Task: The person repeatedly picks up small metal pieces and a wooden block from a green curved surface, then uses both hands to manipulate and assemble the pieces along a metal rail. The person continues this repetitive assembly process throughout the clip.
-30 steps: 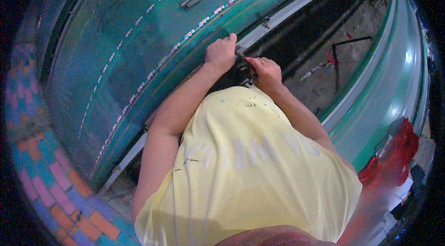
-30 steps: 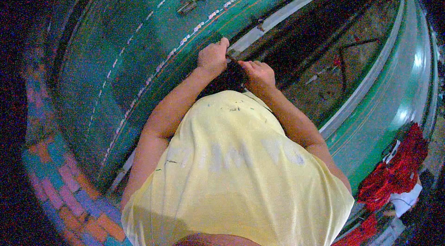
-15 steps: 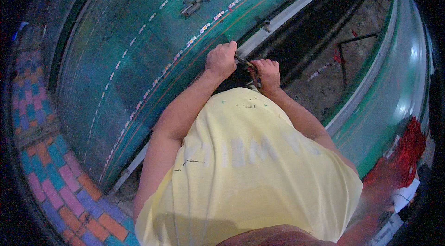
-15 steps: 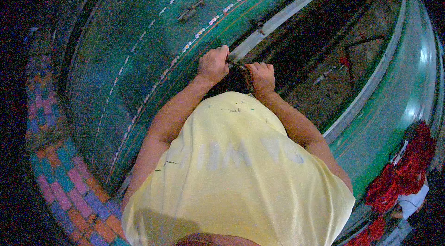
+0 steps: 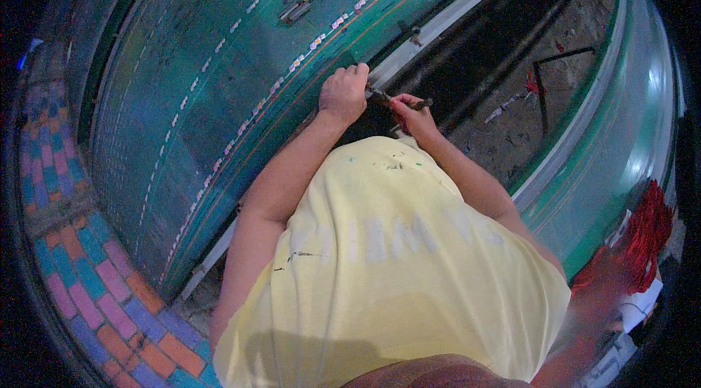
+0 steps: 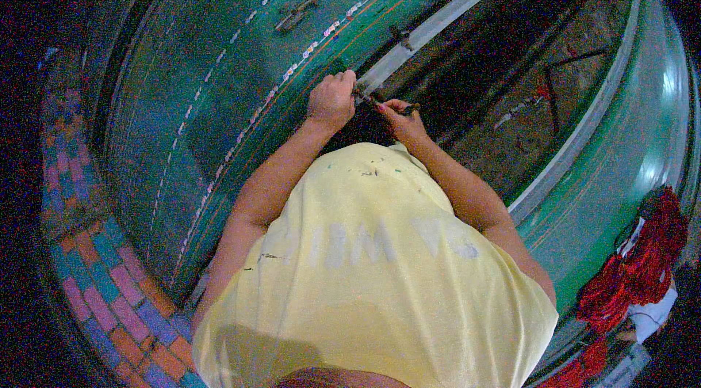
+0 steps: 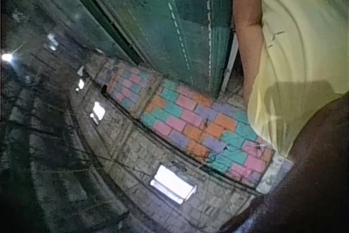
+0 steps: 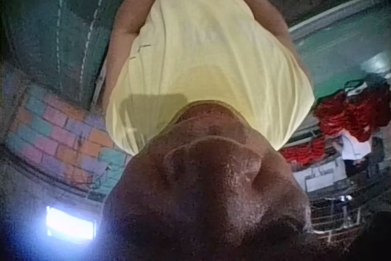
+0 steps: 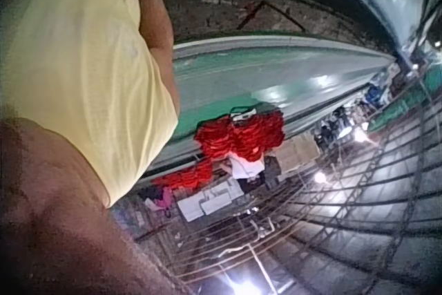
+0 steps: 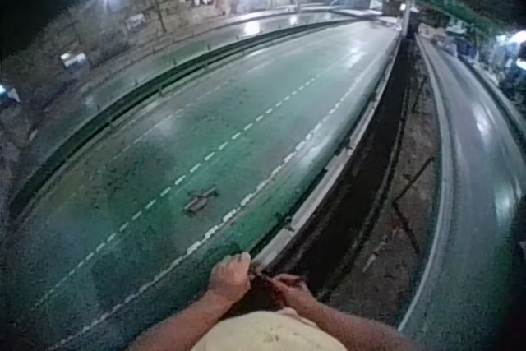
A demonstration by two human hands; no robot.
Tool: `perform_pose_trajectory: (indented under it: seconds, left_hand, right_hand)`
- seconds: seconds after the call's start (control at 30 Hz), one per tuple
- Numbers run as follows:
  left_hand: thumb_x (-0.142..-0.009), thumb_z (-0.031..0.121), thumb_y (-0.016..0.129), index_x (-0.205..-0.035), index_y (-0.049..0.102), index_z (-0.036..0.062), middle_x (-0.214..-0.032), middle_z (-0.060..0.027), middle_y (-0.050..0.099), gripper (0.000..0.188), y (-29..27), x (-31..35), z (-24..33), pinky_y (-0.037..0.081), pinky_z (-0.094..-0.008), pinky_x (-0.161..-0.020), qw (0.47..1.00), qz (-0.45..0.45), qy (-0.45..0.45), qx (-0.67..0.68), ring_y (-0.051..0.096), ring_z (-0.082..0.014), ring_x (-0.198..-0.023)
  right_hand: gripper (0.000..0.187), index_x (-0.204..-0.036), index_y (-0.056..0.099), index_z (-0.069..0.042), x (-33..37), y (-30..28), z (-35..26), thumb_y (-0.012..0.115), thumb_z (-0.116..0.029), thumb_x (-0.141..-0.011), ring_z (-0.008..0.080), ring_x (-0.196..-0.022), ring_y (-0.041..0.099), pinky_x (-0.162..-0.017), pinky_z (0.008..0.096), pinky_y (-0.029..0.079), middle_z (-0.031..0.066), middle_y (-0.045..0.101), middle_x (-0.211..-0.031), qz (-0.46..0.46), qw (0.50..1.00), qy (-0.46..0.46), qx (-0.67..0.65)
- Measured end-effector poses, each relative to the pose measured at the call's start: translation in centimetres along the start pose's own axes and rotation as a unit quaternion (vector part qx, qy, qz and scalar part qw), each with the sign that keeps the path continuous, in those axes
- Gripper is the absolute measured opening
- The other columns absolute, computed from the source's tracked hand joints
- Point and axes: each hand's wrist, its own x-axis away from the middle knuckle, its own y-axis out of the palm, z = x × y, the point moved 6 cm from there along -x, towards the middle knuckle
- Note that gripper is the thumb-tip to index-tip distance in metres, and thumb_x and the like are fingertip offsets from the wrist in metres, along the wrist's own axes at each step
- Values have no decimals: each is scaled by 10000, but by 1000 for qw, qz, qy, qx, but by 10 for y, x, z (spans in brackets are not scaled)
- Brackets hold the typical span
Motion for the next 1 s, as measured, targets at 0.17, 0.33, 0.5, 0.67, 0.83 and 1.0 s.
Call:
perform_pose_trajectory:
  seconds: [0.17,0.33,0.5,0.67,0.83,1.0]
  left_hand:
    - [-990,91,644,-1157,635,88,-1092,-164,745,167,-7,7,9,649,-528,-876,999,5,24,-41,743,-396,-1069]
    - [-1005,106,621,-1171,624,82,-1111,-175,753,168,1,1,3,643,-569,-879,1000,-13,9,-24,736,-438,-1064]
    - [-1006,122,638,-1155,614,81,-1110,-182,754,156,2,-2,1,638,-582,-884,999,-30,-17,-27,743,-437,-1068]
    - [-971,123,686,-1142,611,85,-1100,-181,753,190,-4,-1,2,641,-586,-885,1000,-18,-14,-18,748,-434,-1060]
    - [-953,102,691,-1114,617,86,-1064,-179,756,177,-3,0,3,655,-574,-840,1000,-13,-11,-22,757,-425,-1021]
    - [-910,67,712,-1083,627,72,-1022,-165,760,193,-5,2,7,666,-534,-839,1000,18,8,-14,770,-400,-1004]
  right_hand:
    - [217,-1188,769,-128,33,2,-67,807,-262,-1023,399,-859,771,-725,508,596,154,812,-983,94,818,-244,512]
    - [275,-1221,769,-152,27,17,-80,810,-240,-964,325,-936,784,-798,479,579,98,816,-996,72,745,-325,578]
    - [276,-1215,764,-163,21,26,-75,772,-196,-941,282,-979,769,-853,462,554,59,807,-1022,57,702,-319,634]
    - [235,-1191,759,-180,24,28,-73,717,-176,-960,268,-927,748,-854,472,536,32,795,-1009,98,689,-383,607]
    - [244,-1183,760,-165,22,24,-62,844,-242,-967,280,-874,748,-789,439,525,44,787,-964,148,748,-402,508]
    - [167,-1117,763,-157,-5,7,-5,786,-314,-1066,244,-646,645,-584,401,441,24,764,-830,70,958,-158,229]
